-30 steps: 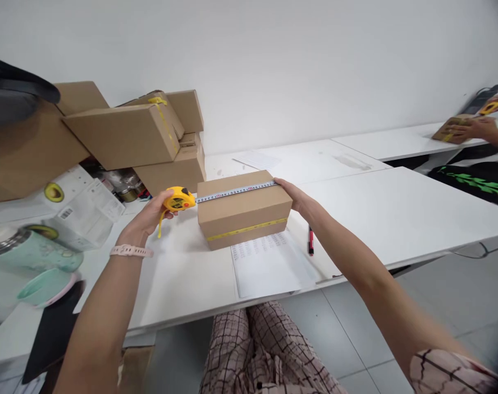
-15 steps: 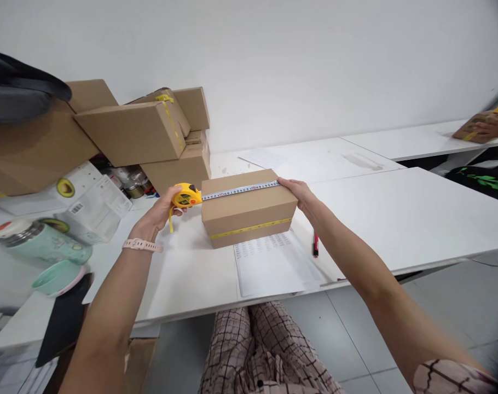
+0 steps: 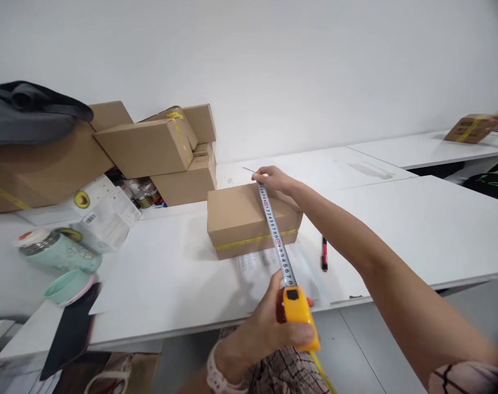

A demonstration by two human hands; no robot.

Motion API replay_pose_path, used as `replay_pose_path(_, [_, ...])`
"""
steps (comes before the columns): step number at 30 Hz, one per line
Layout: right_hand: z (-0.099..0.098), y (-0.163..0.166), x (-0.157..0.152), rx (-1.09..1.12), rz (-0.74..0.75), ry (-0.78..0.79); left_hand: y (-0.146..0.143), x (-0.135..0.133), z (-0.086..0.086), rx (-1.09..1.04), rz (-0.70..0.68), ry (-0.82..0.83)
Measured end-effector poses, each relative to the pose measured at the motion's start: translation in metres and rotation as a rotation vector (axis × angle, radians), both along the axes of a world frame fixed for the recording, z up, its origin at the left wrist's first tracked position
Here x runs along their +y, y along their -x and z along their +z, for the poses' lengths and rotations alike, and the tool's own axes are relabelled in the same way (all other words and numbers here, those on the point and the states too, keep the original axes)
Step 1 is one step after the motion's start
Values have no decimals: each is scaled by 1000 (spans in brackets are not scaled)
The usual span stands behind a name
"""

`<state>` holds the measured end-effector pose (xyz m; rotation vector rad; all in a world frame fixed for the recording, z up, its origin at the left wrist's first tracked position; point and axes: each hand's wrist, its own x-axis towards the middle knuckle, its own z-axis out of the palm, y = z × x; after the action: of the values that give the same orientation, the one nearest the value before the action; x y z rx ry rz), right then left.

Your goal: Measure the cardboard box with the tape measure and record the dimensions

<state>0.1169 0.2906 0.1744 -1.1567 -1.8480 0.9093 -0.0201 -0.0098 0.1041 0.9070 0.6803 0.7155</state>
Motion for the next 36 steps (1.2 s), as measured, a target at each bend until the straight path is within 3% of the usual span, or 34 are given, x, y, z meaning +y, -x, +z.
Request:
replay_pose_path(3, [-1, 22, 17, -145, -17, -9, -22, 6, 4, -112, 142, 10])
replay_pose_path(7, [-10, 24, 34, -291, -132, -31, -12, 22, 25, -79, 225, -27])
replay_pose_path(10, [-17, 17, 37, -372, -99, -34, -6, 22, 30, -84, 256, -19])
replay_pose_path(20, [-16, 15, 31, -363, -35, -18, -25, 23, 21, -85, 295, 15])
replay_pose_path(23, [-15, 9, 29, -184, -22, 29, -25, 21, 22, -74, 306, 0])
replay_pose_path(26, [-18, -14, 24, 177, -70, 54, -10, 9, 19, -5, 387, -92])
replay_pose_path(29, [-33, -50, 9, 381, -256, 20, 18, 0, 10, 178, 653, -296])
replay_pose_path(32, [-56, -82, -21, 379, -325, 40, 48, 5, -4, 378, 913, -419])
replay_pose_path(34, [-66, -92, -47, 316, -252, 66, 63, 16, -10, 390, 950, -408])
replay_pose_path(36, [-66, -92, -71, 240, -168, 51, 74, 27, -10, 346, 897, -365])
